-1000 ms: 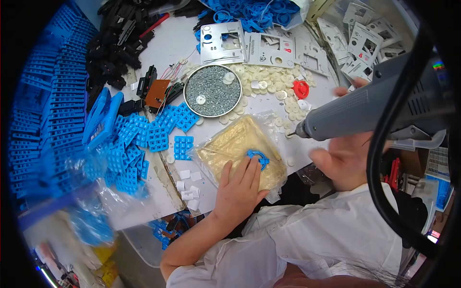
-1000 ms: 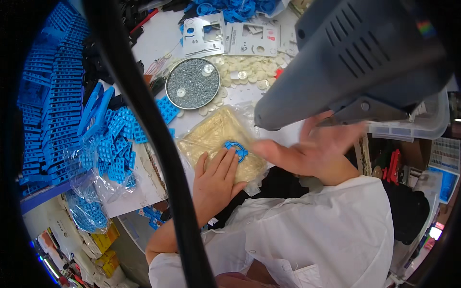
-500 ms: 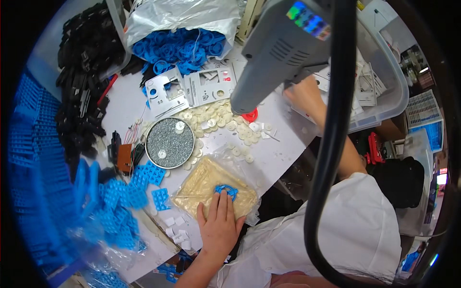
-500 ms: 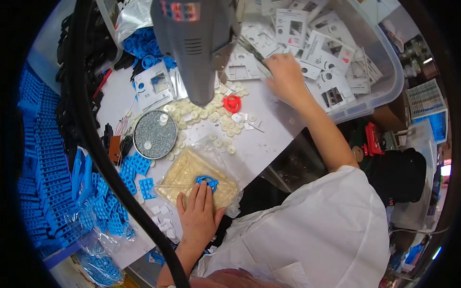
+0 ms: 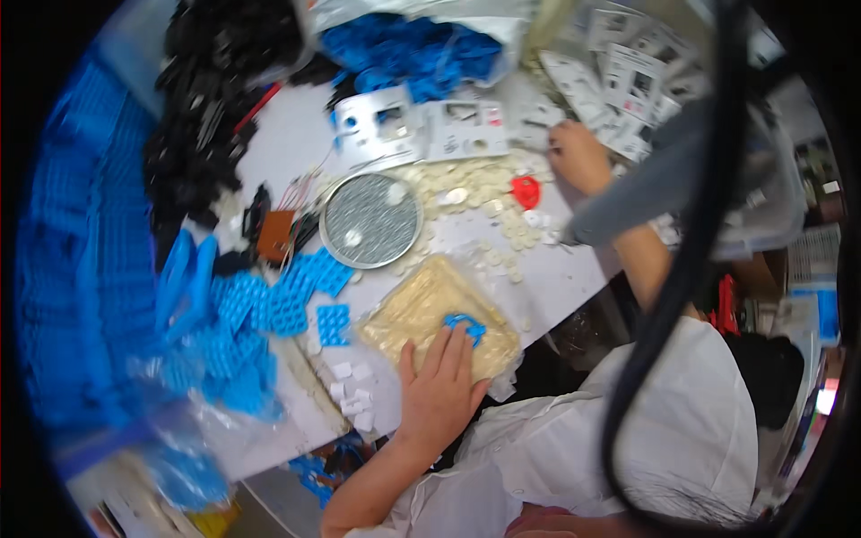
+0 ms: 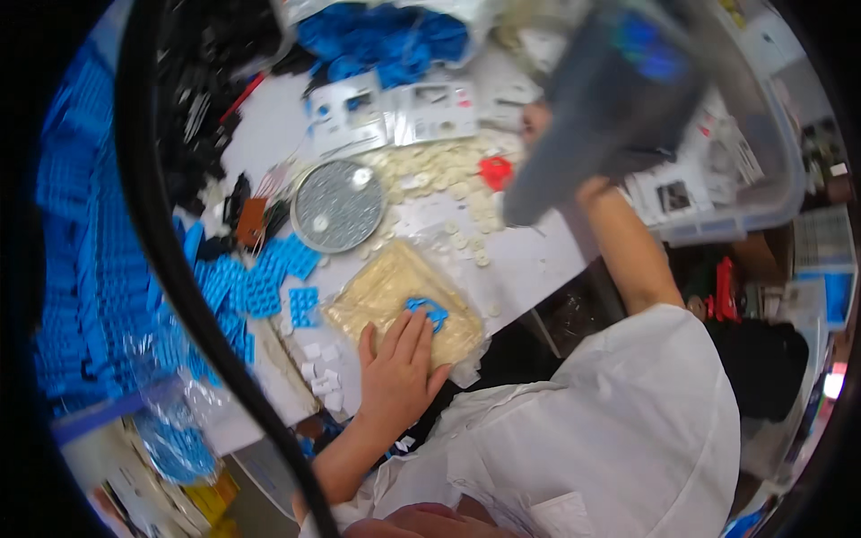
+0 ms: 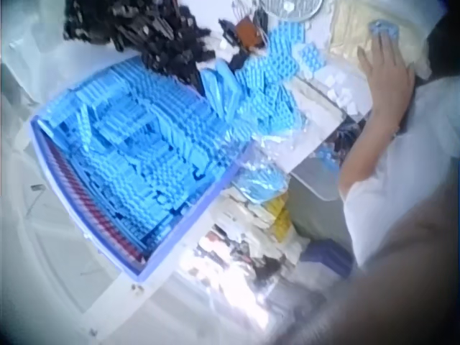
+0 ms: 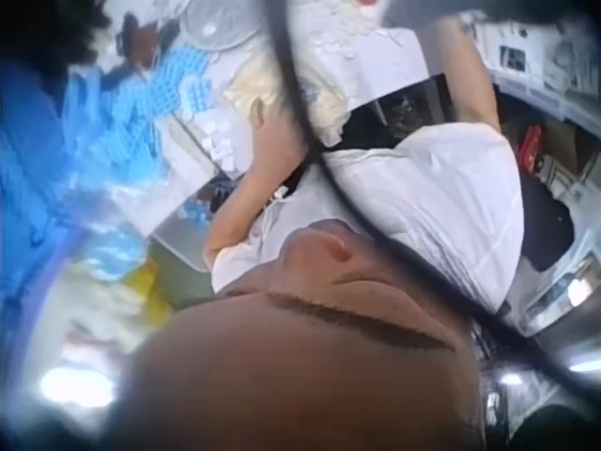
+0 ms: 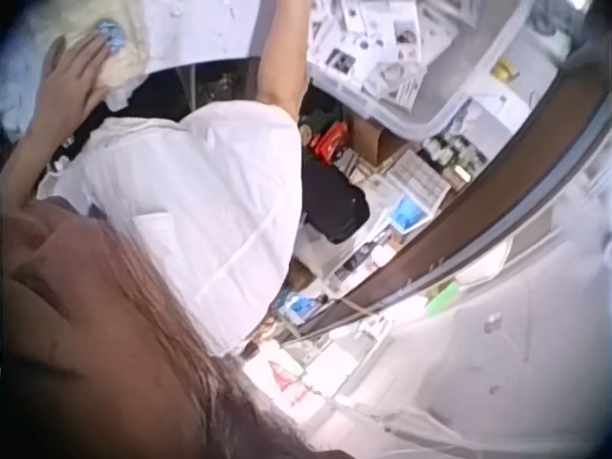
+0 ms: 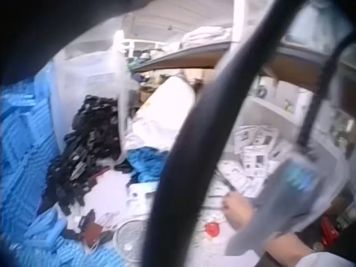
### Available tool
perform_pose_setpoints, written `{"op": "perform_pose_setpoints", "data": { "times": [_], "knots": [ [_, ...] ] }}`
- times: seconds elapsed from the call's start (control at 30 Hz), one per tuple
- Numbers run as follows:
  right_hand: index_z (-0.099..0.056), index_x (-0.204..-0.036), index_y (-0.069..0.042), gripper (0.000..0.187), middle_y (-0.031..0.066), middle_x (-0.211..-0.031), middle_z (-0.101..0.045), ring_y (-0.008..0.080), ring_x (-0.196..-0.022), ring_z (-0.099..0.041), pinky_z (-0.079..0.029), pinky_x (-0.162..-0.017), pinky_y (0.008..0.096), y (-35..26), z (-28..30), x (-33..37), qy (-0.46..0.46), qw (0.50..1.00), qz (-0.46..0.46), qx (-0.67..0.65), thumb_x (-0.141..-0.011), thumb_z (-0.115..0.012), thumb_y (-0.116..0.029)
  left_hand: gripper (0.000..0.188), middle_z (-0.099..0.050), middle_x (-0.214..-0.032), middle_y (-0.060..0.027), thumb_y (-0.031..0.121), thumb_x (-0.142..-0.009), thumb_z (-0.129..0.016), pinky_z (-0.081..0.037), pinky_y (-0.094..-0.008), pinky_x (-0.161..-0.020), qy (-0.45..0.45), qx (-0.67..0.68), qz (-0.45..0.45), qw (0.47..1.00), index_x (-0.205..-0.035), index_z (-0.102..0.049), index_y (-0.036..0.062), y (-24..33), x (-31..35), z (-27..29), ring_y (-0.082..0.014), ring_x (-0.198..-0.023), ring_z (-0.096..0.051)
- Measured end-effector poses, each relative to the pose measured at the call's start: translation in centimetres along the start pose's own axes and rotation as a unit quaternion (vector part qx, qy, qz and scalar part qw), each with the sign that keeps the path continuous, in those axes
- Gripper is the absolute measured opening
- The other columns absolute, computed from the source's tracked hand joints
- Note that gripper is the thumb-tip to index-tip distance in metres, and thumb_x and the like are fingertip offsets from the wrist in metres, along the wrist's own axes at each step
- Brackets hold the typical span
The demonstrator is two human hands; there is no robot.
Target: Assembling components into blue plastic frames and packaging the finished items into bags.
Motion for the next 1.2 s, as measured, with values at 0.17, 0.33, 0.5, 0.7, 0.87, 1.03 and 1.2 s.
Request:
{"op": "perform_pose_setpoints", "data": {
  "times": [0.17, 0.33, 0.5, 0.7, 0.87, 1.03, 1.2],
  "knots": [
    [-0.068, -0.113, -0.003, 0.028, 0.0214, -0.105, -0.069, 0.0385, -0.096, -0.067, -0.052, -0.084, 0.0423, -0.4, 1.7, 1.3, 0.144, 0.986, -0.055, -0.057, -0.089, -0.069, -0.018, 0.060, -0.055, -0.146, -0.0090, 0.036, -0.087, -0.073, -0.028, -0.0600, -0.115, 0.009, 0.033, 0.027, 0.999, -0.135, -0.061, 0.0029, -0.4, 0.6, -0.1, -0.0236, -0.139, -0.047],
    [-0.065, -0.117, 0.000, 0.030, 0.0209, -0.096, -0.068, 0.0370, -0.089, -0.066, -0.050, -0.079, 0.0421, 0.9, 4.3, 2.7, 0.162, 0.980, -0.030, -0.115, -0.094, -0.067, -0.021, 0.061, -0.054, -0.145, -0.0103, 0.033, -0.086, -0.075, -0.028, -0.0604, -0.115, 0.040, 0.055, 0.023, 0.997, -0.136, -0.059, 0.0033, -0.2, 1.0, -0.4, -0.0251, -0.137, -0.048],
    [-0.066, -0.116, 0.002, 0.029, 0.0212, -0.101, -0.070, 0.0273, -0.086, -0.070, -0.052, -0.078, 0.0368, 5.2, 4.4, 3.4, 0.163, 0.985, 0.018, -0.045, -0.094, -0.067, -0.017, 0.058, -0.055, -0.141, -0.0130, 0.027, -0.084, -0.078, -0.029, -0.0611, -0.115, 0.086, 0.104, 0.012, 0.991, -0.134, -0.059, 0.0050, -0.9, 0.6, 0.7, -0.0289, -0.135, -0.050],
    [-0.068, -0.110, 0.002, 0.021, 0.0071, -0.097, -0.072, 0.0115, -0.083, -0.068, -0.051, -0.073, 0.0252, 0.4, 8.9, 4.6, 0.222, 0.938, -0.089, -0.252, -0.098, -0.065, -0.015, 0.053, -0.059, -0.135, -0.0158, 0.019, -0.083, -0.078, -0.037, -0.0534, -0.110, 0.179, 0.149, -0.006, 0.973, -0.131, -0.060, 0.0034, -0.7, 1.0, 3.9, -0.0338, -0.126, -0.056],
    [-0.069, -0.102, -0.006, 0.014, 0.0039, -0.094, -0.072, 0.0073, -0.068, -0.063, -0.047, -0.057, 0.0207, -1.7, 10.5, 10.2, 0.034, 0.833, -0.176, -0.524, -0.094, -0.063, -0.016, 0.048, -0.061, -0.133, -0.0175, 0.005, -0.089, -0.070, -0.052, -0.0363, -0.090, 0.209, 0.325, 0.055, 0.921, -0.135, -0.058, -0.0008, -1.4, 1.8, 3.8, -0.0246, -0.103, -0.066],
    [-0.066, -0.108, -0.001, 0.021, 0.0089, -0.098, -0.073, 0.0092, -0.069, -0.065, -0.050, -0.048, 0.0229, -13.8, 8.8, 14.9, -0.167, 0.620, -0.181, -0.745, -0.090, -0.068, -0.011, 0.049, -0.062, -0.133, -0.0157, 0.003, -0.097, -0.062, -0.051, -0.0237, -0.069, 0.151, 0.634, 0.175, 0.738, -0.143, -0.050, -0.0053, -0.1, 0.8, 2.2, -0.0121, -0.092, -0.066],
    [-0.063, -0.116, 0.000, 0.027, 0.0107, -0.100, -0.073, 0.0121, -0.079, -0.069, -0.055, -0.059, 0.0248, -19.3, 8.6, 14.8, -0.279, 0.535, -0.128, -0.787, -0.093, -0.070, -0.012, 0.052, -0.062, -0.133, -0.0148, 0.005, -0.098, -0.061, -0.050, -0.0224, -0.061, 0.072, 0.686, 0.265, 0.673, -0.147, -0.045, -0.0059, -2.1, 1.0, 2.4, -0.0131, -0.090, -0.068]
  ]
}}
Point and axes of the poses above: each hand's wrist, its own x-axis away from the middle knuckle, its own z-axis out of the back of the hand, y = z × x, the point moved 1 cm from there along -x, towards the middle knuckle
